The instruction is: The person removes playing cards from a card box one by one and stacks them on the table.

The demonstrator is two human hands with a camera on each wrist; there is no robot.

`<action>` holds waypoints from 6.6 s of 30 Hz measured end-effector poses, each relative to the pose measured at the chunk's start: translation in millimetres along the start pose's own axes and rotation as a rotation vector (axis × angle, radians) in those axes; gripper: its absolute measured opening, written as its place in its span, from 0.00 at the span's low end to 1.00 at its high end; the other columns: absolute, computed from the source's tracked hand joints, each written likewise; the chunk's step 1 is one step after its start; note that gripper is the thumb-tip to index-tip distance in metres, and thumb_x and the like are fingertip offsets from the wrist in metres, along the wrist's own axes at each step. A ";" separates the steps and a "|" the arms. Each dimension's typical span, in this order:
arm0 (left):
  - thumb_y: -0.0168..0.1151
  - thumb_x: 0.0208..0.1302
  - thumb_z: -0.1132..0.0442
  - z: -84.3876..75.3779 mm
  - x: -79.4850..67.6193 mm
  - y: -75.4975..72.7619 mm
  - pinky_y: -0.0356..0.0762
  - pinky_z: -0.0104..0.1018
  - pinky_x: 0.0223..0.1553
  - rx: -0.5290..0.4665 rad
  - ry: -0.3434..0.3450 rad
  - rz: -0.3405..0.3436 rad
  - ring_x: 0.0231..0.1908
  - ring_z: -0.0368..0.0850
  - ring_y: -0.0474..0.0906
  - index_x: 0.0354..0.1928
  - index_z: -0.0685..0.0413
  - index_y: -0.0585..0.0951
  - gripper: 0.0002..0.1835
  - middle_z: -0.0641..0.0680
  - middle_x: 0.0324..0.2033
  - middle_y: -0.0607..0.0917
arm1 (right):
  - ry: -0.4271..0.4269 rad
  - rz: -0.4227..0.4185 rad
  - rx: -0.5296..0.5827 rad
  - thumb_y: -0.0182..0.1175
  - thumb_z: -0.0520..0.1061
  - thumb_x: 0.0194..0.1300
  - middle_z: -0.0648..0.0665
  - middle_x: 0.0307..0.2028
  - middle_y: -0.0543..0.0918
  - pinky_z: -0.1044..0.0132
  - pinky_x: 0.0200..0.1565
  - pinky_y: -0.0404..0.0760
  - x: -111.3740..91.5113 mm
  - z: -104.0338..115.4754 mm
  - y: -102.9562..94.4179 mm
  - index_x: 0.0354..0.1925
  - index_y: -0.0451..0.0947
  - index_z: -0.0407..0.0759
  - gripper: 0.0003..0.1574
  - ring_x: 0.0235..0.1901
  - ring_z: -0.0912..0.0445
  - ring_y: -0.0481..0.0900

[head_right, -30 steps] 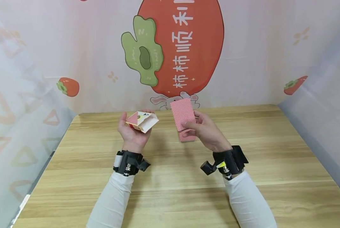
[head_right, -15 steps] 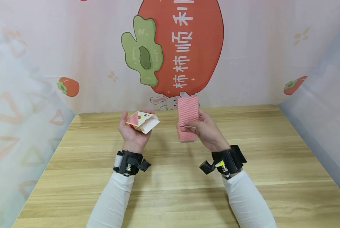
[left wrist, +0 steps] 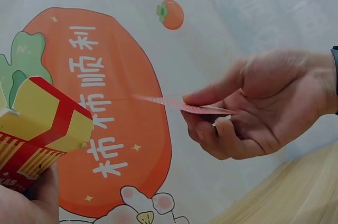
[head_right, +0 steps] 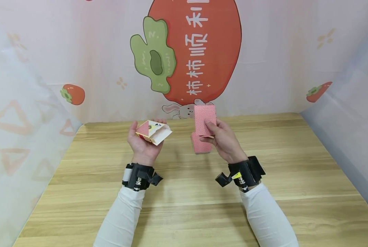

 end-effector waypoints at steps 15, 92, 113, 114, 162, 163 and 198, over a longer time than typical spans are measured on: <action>0.42 0.71 0.40 -0.6 -1.1 0.7 0.77 0.47 0.53 0.005 -0.008 0.032 0.48 0.56 0.79 0.52 0.57 0.67 0.26 0.59 0.44 0.77 | -0.052 -0.249 -0.391 0.66 0.42 0.68 0.49 0.32 0.88 0.64 0.35 0.86 18.8 -21.6 -37.2 0.48 0.75 0.27 0.19 0.30 0.60 0.86; 0.44 0.70 0.40 4.8 2.1 3.0 0.81 0.47 0.46 0.014 -0.045 0.054 0.42 0.56 0.81 0.48 0.56 0.69 0.24 0.58 0.39 0.79 | -0.074 -0.411 -1.141 0.77 0.54 0.54 0.40 0.27 0.83 0.61 0.29 0.67 28.7 -60.5 -46.2 0.37 0.83 0.33 0.26 0.30 0.48 0.76; 0.40 0.72 0.40 4.1 0.3 4.5 0.81 0.47 0.44 0.041 -0.034 0.078 0.41 0.56 0.82 0.48 0.56 0.69 0.25 0.60 0.40 0.80 | -0.019 -0.460 -1.153 0.79 0.57 0.51 0.35 0.36 0.82 0.58 0.33 0.68 26.6 -60.8 -51.3 0.42 0.74 0.36 0.34 0.38 0.42 0.78; 0.40 0.72 0.40 4.0 0.2 4.7 0.81 0.47 0.44 0.042 -0.034 0.080 0.41 0.56 0.82 0.48 0.56 0.69 0.25 0.60 0.40 0.80 | -0.021 -0.459 -1.154 0.79 0.57 0.51 0.35 0.35 0.82 0.58 0.33 0.67 26.8 -60.8 -51.5 0.42 0.74 0.36 0.34 0.38 0.42 0.78; 0.46 0.72 0.40 7.9 5.3 -16.1 0.63 0.46 0.69 0.040 -0.050 -0.140 0.68 0.53 0.61 0.76 0.54 0.51 0.40 0.55 0.70 0.60 | -0.059 -0.410 -1.020 0.72 0.56 0.61 0.42 0.28 0.74 0.59 0.29 0.67 22.6 -43.4 -56.3 0.43 0.76 0.39 0.25 0.27 0.49 0.71; 0.47 0.72 0.42 7.6 6.3 -17.6 0.64 0.45 0.69 0.059 -0.048 -0.149 0.68 0.53 0.61 0.76 0.53 0.51 0.39 0.55 0.70 0.60 | -0.060 -0.410 -1.020 0.72 0.55 0.61 0.41 0.28 0.74 0.59 0.29 0.67 22.4 -42.6 -56.9 0.43 0.76 0.39 0.25 0.27 0.49 0.71; 0.65 0.65 0.66 -34.0 17.9 -52.9 0.75 0.37 0.40 1.106 0.068 -0.298 0.39 0.45 0.79 0.67 0.61 0.67 0.30 0.60 0.51 0.79 | -0.070 -0.331 -0.981 0.70 0.51 0.63 0.43 0.25 0.76 0.62 0.25 0.69 19.9 -30.7 -53.3 0.44 0.79 0.38 0.20 0.23 0.51 0.71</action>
Point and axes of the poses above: each hand's wrist, its own x-axis towards the middle knuckle, its own y-axis out of the palm, z = x × y, the point moved 7 cm from there along x, towards the middle knuckle
